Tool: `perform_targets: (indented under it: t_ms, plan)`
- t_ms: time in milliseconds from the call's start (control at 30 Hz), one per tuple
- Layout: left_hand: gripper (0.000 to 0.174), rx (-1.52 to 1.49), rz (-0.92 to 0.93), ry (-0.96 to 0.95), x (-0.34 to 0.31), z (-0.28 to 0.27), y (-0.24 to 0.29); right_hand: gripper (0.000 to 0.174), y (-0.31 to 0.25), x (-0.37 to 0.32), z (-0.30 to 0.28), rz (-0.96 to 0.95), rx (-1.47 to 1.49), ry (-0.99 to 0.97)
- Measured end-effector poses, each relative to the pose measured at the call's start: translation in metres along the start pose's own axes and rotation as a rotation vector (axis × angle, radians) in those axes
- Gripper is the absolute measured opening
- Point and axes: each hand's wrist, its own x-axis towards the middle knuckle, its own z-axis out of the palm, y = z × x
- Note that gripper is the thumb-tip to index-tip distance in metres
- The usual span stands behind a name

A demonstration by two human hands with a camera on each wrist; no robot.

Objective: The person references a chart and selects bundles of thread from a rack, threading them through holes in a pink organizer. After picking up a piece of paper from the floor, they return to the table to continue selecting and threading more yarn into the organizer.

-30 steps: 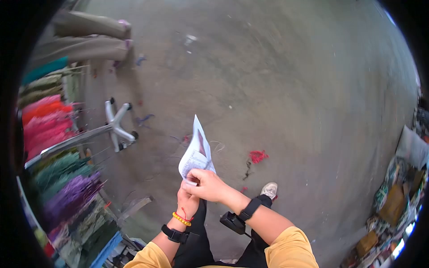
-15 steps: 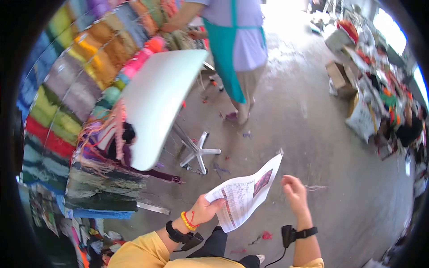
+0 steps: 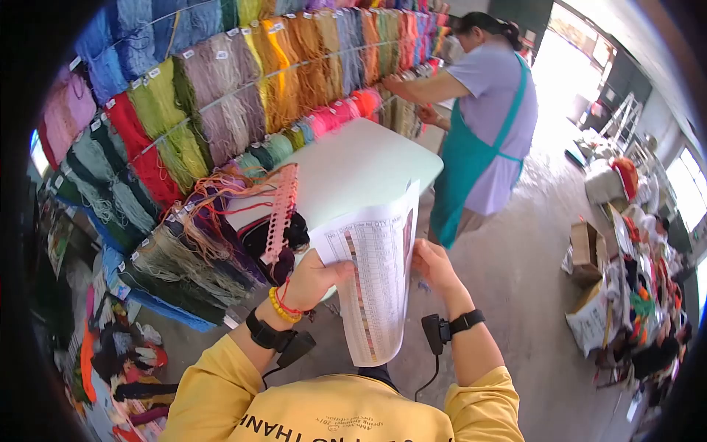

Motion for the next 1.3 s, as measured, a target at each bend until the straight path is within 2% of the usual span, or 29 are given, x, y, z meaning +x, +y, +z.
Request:
perform_targets:
  t_ms: [67,167,200,267,300,333,367,400,433,500,533,633,733,867,1100,1200,1233,1300]
  plan:
    - [0.034,-0.037,0.001,0.079,0.021,-0.014,0.004,0.045,-0.009,0.032,-0.002,0.046,-0.020,-0.073]
    - [0.030,-0.146,0.005,0.219,0.054,-0.023,0.013,0.046,-0.025,0.078,-0.011,0.091,-0.089,-0.062]
    - [0.031,-0.175,-0.003,0.249,0.066,-0.028,0.015,0.041,-0.032,0.094,-0.015,0.143,0.011,-0.114]
    - [0.032,-0.170,-0.040,0.329,0.088,-0.043,0.016,0.037,-0.039,0.120,-0.025,0.181,-0.053,-0.216]
    - [0.032,-0.069,-0.007,0.405,0.099,-0.056,0.009,0.034,-0.043,0.132,-0.028,0.203,-0.088,-0.267]
    - [0.033,0.029,0.026,0.480,0.108,-0.071,-0.002,0.028,-0.049,0.143,-0.025,0.189,-0.128,-0.206]
    - [0.035,0.129,0.059,0.554,0.114,-0.084,-0.012,0.027,-0.048,0.156,-0.029,0.187,-0.164,-0.164]
    - [0.036,0.357,0.071,0.658,0.116,-0.092,-0.014,0.027,-0.044,0.170,-0.033,0.184,-0.201,-0.119]
    - [0.036,0.409,0.070,0.719,0.113,-0.101,-0.020,0.027,-0.041,0.184,-0.035,0.173,-0.237,-0.074]
    - [0.037,0.514,0.070,0.838,0.099,-0.120,-0.032,0.026,-0.028,0.215,-0.041,0.124,-0.376,0.039]
    - [0.038,0.691,0.086,0.829,0.088,-0.118,-0.022,0.026,-0.017,0.233,-0.048,0.097,-0.454,0.071]
    - [0.037,0.611,-0.340,0.945,0.049,-0.123,-0.013,0.030,0.001,0.275,-0.055,0.012,-0.672,0.144]
    - [0.034,0.832,-0.534,1.044,0.031,-0.112,-0.009,0.034,0.010,0.309,-0.051,-0.061,-0.913,0.139]
    - [0.039,1.301,-0.487,1.008,0.002,-0.142,-0.043,0.037,0.002,0.329,-0.025,-0.034,-1.093,0.098]
    - [0.039,1.175,-0.662,0.928,0.015,-0.142,-0.025,0.042,-0.009,0.322,-0.004,-0.101,-1.411,0.046]
    - [0.043,1.174,-0.775,0.853,0.020,-0.149,-0.015,0.043,-0.020,0.319,-0.025,-0.131,-1.405,0.157]
    - [0.044,1.152,-0.820,0.821,0.021,-0.151,-0.011,0.041,-0.026,0.313,-0.034,-0.198,-1.389,0.210]
    - [0.045,1.142,-0.783,0.794,0.019,-0.161,-0.011,0.033,-0.029,0.303,-0.068,-0.287,-1.287,0.322]
